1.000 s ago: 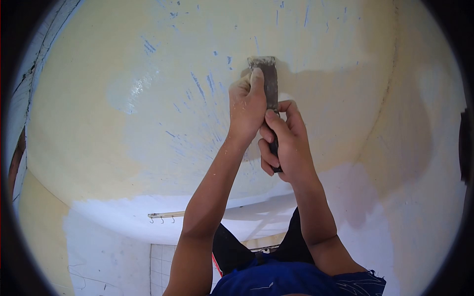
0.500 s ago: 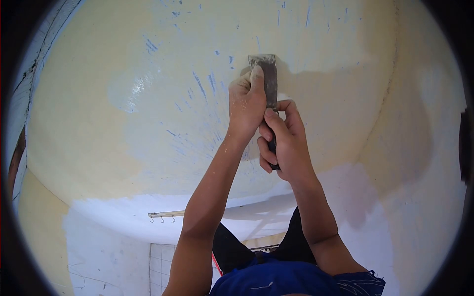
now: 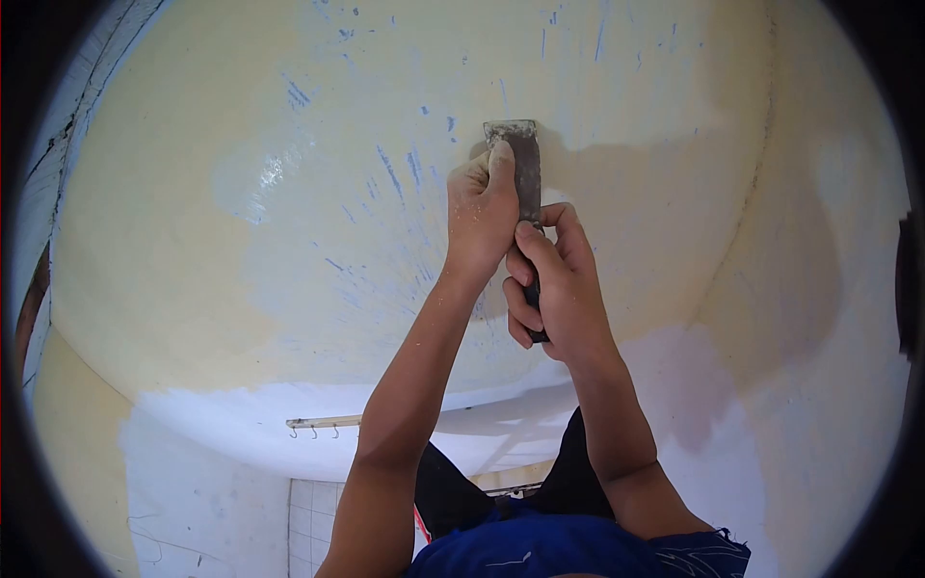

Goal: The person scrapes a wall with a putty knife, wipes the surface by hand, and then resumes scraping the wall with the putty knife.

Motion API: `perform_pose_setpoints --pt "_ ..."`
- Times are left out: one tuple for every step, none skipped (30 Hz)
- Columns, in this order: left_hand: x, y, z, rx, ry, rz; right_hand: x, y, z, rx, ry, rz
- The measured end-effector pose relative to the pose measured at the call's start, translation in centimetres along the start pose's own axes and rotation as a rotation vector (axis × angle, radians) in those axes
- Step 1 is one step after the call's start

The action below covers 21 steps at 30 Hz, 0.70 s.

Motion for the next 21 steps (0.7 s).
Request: perform_pose_setpoints --pt "-0.4 0.1 0.0 0.009 0.014 -0.039 0.4 0.1 0.3 0.000 0.004 -0.003" --pt "-0.5 0.1 0.0 0.015 0.028 -0.080 0.7 0.2 0.5 0.001 0.009 -0.003" --pt "-0.6 0.2 -0.1 0.012 0.029 -0.084 0.8 0.2 0.7 0.000 0.010 0.002" --pt "-0.6 0.2 -0.1 0.024 0.028 -0.087 1.0 0.3 0.7 -0.021 0.020 -0.008" --pt "-0.6 0.2 -0.1 0.036 0.025 -0.089 1.1 0.2 0.7 -0.042 0.029 -0.018" --pt "-0.2 0.2 -0.1 0.034 0.024 -0.094 0.5 0.2 0.5 -0.043 0.028 -0.013" --pt "0.2 0.2 -0.2 0.033 0.012 -0.077 -0.3 0.3 0.2 -0.028 0.026 -0.043" --pt "0.2 0.2 -0.2 0.032 0.000 -0.055 -0.6 0.4 0.1 -0.012 0.024 -0.077" --pt "0.1 0.4 -0.1 0.033 -0.001 -0.050 -0.3 0.4 0.2 -0.009 0.022 -0.081" --pt "-0.2 0.5 -0.1 0.023 0.014 -0.035 0.0 0.5 0.4 0.003 0.010 -0.068" --pt "-0.4 0.8 -0.1 0.011 0.031 -0.020 0.3 0.6 0.6 0.015 -0.001 -0.053" --pt "-0.9 0.9 0.0 0.008 0.032 -0.019 0.6 0.9 0.8 0.018 0.001 -0.052" --pt "-1.5 0.9 0.0 0.012 0.034 -0.039 1.0 1.1 0.9 0.015 0.016 -0.060" --pt "-1.7 0.9 0.0 0.016 0.035 -0.058 1.1 1.2 1.1 0.013 0.031 -0.068" --pt "-1.5 0.8 -0.1 0.012 0.037 -0.061 0.8 1.1 1.0 0.013 0.034 -0.063" --pt "-1.1 0.8 -0.3 0.009 0.055 -0.053 0.5 0.9 0.9 0.011 0.028 -0.062" --pt "-0.8 0.8 -0.3 0.009 0.073 -0.043 0.4 0.8 0.8 0.008 0.022 -0.065" --pt "-0.6 0.8 -0.2 0.012 0.074 -0.038 0.5 0.7 0.7 0.009 0.022 -0.070" --pt "-0.6 0.8 -0.2 0.012 0.069 -0.024 0.6 0.6 0.7 0.007 0.018 -0.051" --pt "-0.5 0.8 -0.1 0.012 0.066 -0.013 0.5 0.6 0.6 0.004 0.015 -0.029" --pt "-1.0 1.1 0.1 0.013 0.066 -0.007 0.7 1.0 0.7 0.007 0.014 -0.035"
Point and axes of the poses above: each hand's wrist, its own y-axis towards the middle knuckle, its own z-axis out of the palm, x = y × z, the point moved 6 cm from there along y, towards the middle knuckle, and after that the axes turned 11 degrees about -z, right-handed, at the moved point
